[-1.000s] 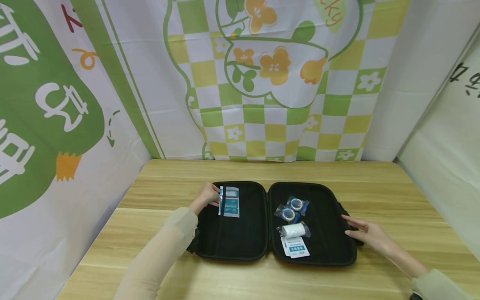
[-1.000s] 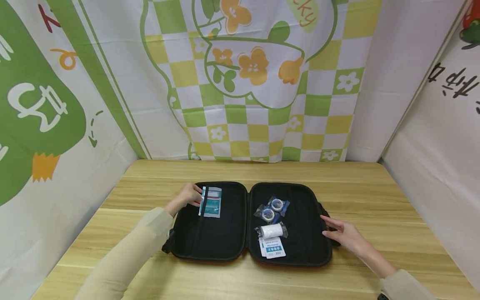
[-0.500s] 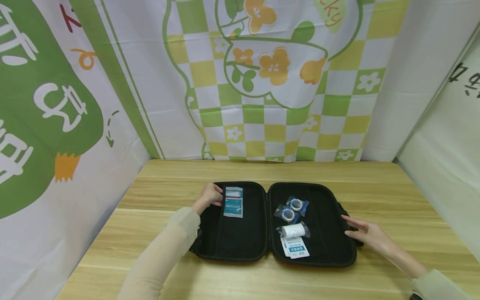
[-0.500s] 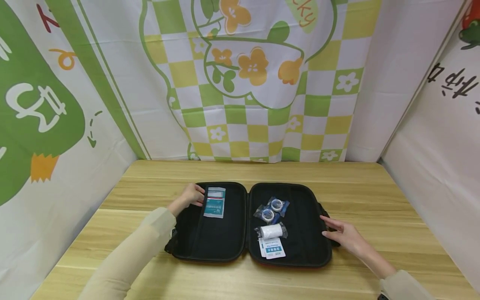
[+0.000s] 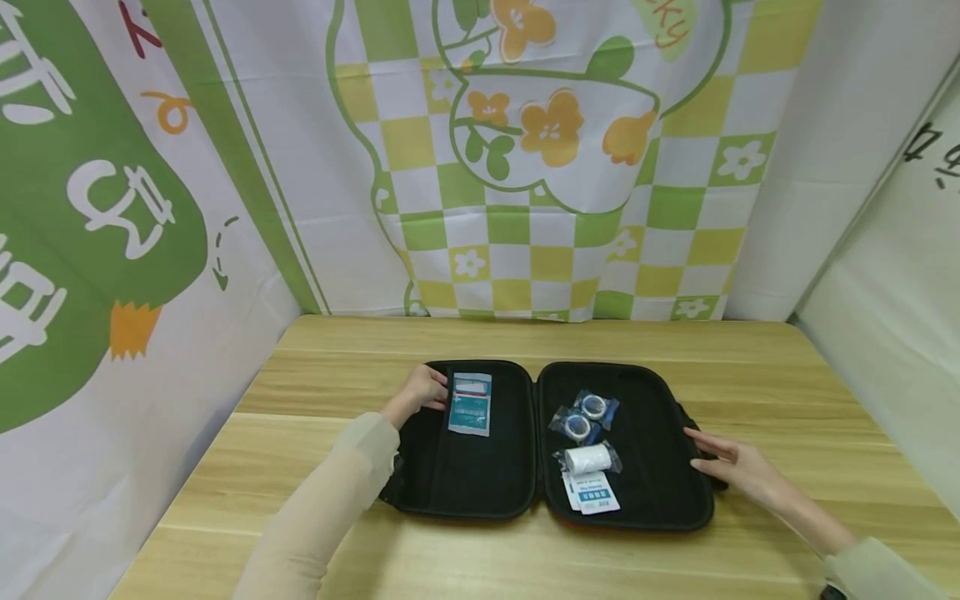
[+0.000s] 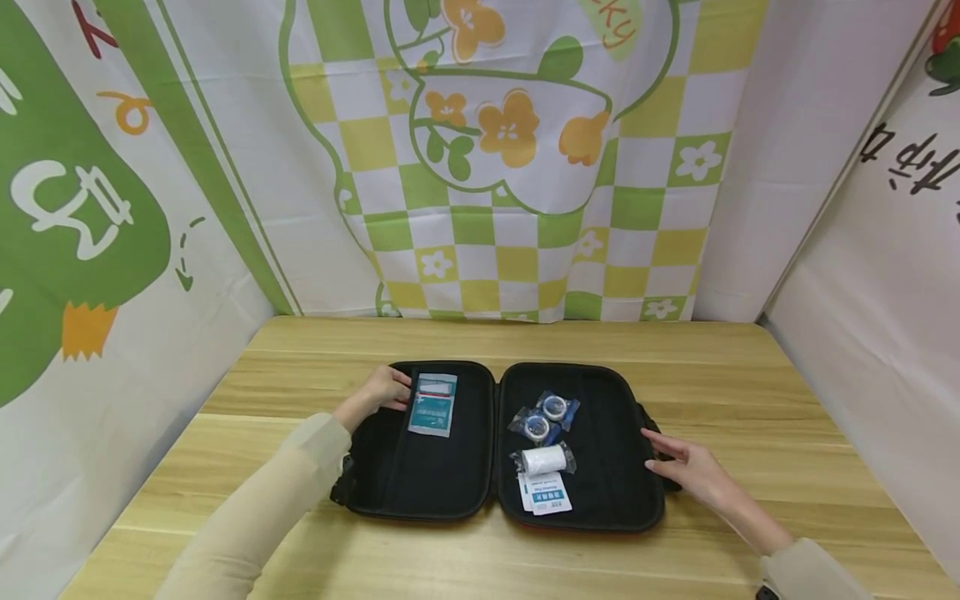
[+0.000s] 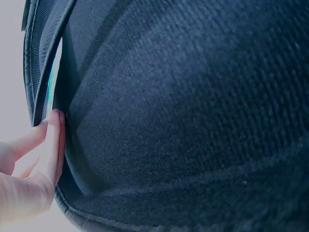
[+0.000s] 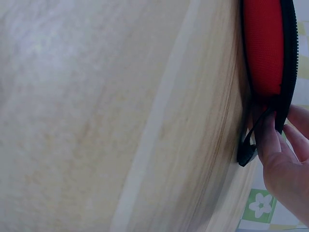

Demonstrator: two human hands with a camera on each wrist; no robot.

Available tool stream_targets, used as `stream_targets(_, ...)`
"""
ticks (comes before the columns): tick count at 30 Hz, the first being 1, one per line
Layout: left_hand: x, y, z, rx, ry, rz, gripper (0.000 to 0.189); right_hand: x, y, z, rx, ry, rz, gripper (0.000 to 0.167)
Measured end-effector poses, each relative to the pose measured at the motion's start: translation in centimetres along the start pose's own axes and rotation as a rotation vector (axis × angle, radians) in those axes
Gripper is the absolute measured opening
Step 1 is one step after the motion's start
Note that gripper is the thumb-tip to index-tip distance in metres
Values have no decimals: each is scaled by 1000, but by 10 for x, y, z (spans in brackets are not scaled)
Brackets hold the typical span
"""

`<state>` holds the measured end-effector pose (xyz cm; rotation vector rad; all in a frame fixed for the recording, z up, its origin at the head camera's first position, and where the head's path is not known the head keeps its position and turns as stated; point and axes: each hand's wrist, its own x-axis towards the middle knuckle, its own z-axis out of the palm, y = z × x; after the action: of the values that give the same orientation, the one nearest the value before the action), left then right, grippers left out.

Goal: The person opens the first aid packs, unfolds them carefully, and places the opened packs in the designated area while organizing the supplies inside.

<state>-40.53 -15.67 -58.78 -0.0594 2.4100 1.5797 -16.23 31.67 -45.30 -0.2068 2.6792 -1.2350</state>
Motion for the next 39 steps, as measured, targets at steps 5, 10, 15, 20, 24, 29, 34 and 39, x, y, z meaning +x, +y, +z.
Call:
stream_targets(5,-45,44,-4,-1,-14,-24,20,0,-2,0,-3,3,6,57)
stream_targets(10,-47,41,-5,182,-7,66,23,0,-4,0,6,1,12,58)
stream_targets(15,-63,58,-6,427,53,223,27,0,-3,0,12,-4,14,57)
stream_targets(20,-136,134,4,538,36,229,26,0,-2,0,13,-12,17,57)
stream_targets(24,-158,156,15,557,-47,322,29,0,-1,1,9,-13,16,58)
stream_targets(29,-166,164,30,541,-173,440,29,0,0,1,2,-5,9,57)
stream_targets(34,-175,172,47,554,-276,543,29,0,1,1,3,-10,6,57)
stream_targets(39,-184,180,67,631,-333,643,30,0,1,1,5,-3,0,56)
